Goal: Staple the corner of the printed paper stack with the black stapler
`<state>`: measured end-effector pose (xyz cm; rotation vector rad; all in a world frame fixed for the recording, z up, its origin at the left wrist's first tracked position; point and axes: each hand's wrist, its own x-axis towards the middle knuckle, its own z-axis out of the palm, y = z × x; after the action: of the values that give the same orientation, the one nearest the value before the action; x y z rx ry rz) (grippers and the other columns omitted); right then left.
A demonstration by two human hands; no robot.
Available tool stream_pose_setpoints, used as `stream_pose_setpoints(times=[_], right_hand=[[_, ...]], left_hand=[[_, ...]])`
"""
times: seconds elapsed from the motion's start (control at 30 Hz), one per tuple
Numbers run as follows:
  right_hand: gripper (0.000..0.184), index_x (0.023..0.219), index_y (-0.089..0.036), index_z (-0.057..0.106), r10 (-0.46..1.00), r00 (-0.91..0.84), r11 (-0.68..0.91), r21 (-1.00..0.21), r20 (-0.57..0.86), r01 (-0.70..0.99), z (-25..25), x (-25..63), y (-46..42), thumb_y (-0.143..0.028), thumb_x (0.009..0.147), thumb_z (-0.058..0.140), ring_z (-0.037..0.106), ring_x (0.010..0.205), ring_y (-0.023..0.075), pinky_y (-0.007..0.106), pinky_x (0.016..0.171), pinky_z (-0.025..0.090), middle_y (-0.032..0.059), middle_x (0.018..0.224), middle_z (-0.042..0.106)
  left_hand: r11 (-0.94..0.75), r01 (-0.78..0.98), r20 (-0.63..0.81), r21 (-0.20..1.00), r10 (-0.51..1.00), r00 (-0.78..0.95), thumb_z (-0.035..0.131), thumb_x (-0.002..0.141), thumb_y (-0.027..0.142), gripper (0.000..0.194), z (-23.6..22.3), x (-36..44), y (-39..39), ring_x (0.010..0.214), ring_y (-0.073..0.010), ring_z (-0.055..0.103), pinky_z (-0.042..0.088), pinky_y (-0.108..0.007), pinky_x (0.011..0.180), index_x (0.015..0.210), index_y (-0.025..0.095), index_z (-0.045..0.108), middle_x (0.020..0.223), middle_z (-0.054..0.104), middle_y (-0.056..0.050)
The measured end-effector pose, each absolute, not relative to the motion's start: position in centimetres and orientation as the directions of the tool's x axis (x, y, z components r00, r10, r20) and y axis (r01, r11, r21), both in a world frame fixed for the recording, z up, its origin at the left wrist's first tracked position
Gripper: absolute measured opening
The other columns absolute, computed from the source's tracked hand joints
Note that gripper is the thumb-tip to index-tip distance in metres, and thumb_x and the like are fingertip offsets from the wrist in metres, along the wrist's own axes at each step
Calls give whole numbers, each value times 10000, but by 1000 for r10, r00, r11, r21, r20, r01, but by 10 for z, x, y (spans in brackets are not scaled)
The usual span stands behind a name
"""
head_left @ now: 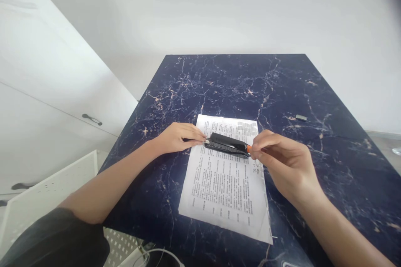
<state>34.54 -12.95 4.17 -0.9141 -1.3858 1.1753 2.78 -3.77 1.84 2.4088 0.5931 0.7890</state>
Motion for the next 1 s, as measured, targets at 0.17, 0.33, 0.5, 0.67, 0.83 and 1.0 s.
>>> stream_pose_setpoints(times=[0.17,0.33,0.5,0.67,0.83,1.0], right_hand=[[122,965,-281,772,959,-158,228,-972,235,-58,42,346,-129,-178,962,707,569,800,186,364,688,426,26,881,642],[116,968,-287,764,955,-130,273,-962,268,22,45,348,-129,-189,955,704,591,809,192,360,686,465,24,902,648],[110,1034,-292,751,905,-124,421,-810,407,408,51,345,-125,-238,942,723,664,954,242,423,838,544,37,1009,723],[355,1249,-270,708,883,-272,464,-619,383,633,38,341,-121,-335,907,777,694,1168,301,494,1019,560,70,1238,753],[523,1406,-253,645,951,-253,307,-601,176,738,18,340,-118,-236,886,702,769,973,281,447,874,624,72,1178,793],[592,1410,-257,656,963,-235,261,-647,129,716,19,340,-113,-248,824,739,782,993,309,481,919,622,76,1155,810]], left_hand=[[-732,238,354,639,554,754,729,987,237,258,20,24,-35,1142,-202,755,622,-411,1057,1212,335,806,1178,810,-21],[-709,222,273,669,512,814,702,974,179,489,30,13,-30,1233,-219,716,575,-448,1107,1429,359,681,1298,770,-32],[-660,274,185,699,538,823,609,983,120,570,33,5,-25,1324,-224,670,462,-506,1219,1490,378,619,1395,720,-11],[-609,362,162,706,636,755,634,1012,181,439,24,8,-23,1236,-207,720,536,-436,1133,1420,337,681,1264,786,-29],[-669,376,256,641,648,718,691,1000,246,329,15,31,-27,1153,-215,712,561,-404,1015,1322,294,735,1196,796,-55],[-710,386,316,589,642,699,639,1011,217,266,10,57,-30,1034,-214,713,540,-406,964,1239,283,759,1109,793,-57]])
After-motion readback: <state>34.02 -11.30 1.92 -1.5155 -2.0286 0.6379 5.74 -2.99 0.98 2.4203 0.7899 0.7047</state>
